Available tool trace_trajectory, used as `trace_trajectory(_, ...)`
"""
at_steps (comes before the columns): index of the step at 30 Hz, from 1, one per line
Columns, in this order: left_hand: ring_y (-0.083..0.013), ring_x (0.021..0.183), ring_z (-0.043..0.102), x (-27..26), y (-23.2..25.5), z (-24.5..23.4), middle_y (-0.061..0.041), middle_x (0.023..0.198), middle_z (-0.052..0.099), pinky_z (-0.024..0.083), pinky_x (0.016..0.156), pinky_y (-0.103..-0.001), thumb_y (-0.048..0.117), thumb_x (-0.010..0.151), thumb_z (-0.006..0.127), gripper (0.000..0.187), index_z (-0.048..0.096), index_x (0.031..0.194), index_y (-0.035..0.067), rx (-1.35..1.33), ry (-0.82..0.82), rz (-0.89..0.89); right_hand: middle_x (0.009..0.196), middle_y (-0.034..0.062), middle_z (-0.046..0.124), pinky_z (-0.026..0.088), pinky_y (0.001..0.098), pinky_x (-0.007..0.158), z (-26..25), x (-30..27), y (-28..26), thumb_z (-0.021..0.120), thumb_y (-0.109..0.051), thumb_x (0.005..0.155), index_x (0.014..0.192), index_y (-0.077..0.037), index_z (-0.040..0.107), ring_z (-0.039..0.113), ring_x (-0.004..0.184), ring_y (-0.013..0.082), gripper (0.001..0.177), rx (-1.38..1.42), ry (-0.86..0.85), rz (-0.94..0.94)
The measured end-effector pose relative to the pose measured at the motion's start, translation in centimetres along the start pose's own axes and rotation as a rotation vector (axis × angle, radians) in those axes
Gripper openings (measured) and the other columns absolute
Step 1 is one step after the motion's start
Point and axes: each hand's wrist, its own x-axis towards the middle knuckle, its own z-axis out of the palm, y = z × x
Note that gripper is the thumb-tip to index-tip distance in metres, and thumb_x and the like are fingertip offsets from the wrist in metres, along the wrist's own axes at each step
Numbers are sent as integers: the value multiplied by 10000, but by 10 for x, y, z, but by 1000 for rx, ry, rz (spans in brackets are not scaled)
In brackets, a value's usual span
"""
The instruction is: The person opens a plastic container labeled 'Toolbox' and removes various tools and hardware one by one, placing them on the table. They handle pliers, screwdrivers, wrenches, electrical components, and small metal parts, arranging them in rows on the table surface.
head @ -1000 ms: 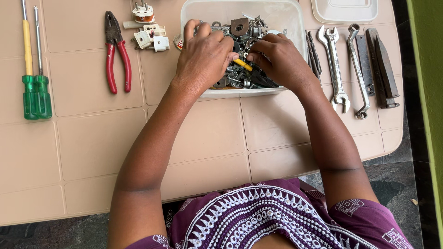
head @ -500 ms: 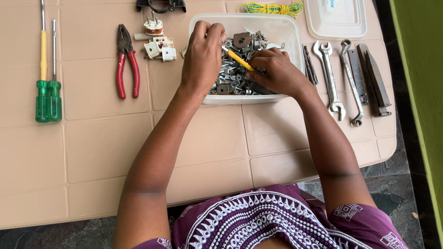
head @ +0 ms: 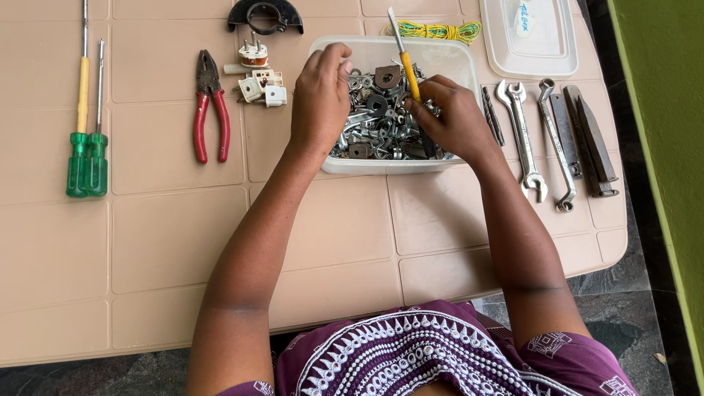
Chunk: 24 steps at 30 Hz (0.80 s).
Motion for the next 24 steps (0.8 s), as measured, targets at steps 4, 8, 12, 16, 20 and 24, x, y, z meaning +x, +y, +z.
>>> trace_trajectory(4,-309,877,685,-4,3,1,-135,941,688,564,764,-434,106,1017,660,59,669,1005,48,67,-158,53,938,110,660,521,338,635,-1,-1,-2,713,-232,1042,1002,26,683,637,703,191,263,48,75,32)
trace_trajectory(8,-311,888,690,-6,5,1,-104,897,707,549,769,-462,159,955,699,97,684,964,64,168,-183,195,902,92,629,485,329,630,-2,-2,4,713,-241,1079,968,24,660,586,691,160,292,45,149,-33)
trace_trajectory(12,-300,866,691,-5,6,0,-93,874,712,547,770,-468,219,944,716,156,693,986,71,160,-176,240,835,48,615,432,304,608,-1,8,12,699,-282,1107,966,-1,646,521,711,104,320,187,233,58)
trace_trajectory(16,-305,841,694,-4,10,-7,-98,844,716,545,741,-455,316,997,677,256,711,1026,64,101,-223,181,858,5,644,479,254,662,-10,26,8,638,-316,1134,1005,-23,611,574,757,58,321,507,260,39)
trace_trajectory(20,-211,837,726,-2,15,-17,-77,961,734,572,724,-374,394,1086,530,375,695,1165,67,-222,-147,147,932,26,684,512,268,715,-1,55,-23,585,-290,1170,1073,-4,658,626,816,93,311,734,265,-106)
trace_trajectory(24,-132,971,740,-10,6,-56,-41,1071,752,596,806,-315,412,1161,459,425,651,1322,69,-501,-44,132,982,35,682,500,285,702,30,87,-74,584,-260,1165,1073,-8,650,655,859,118,276,963,219,-179)
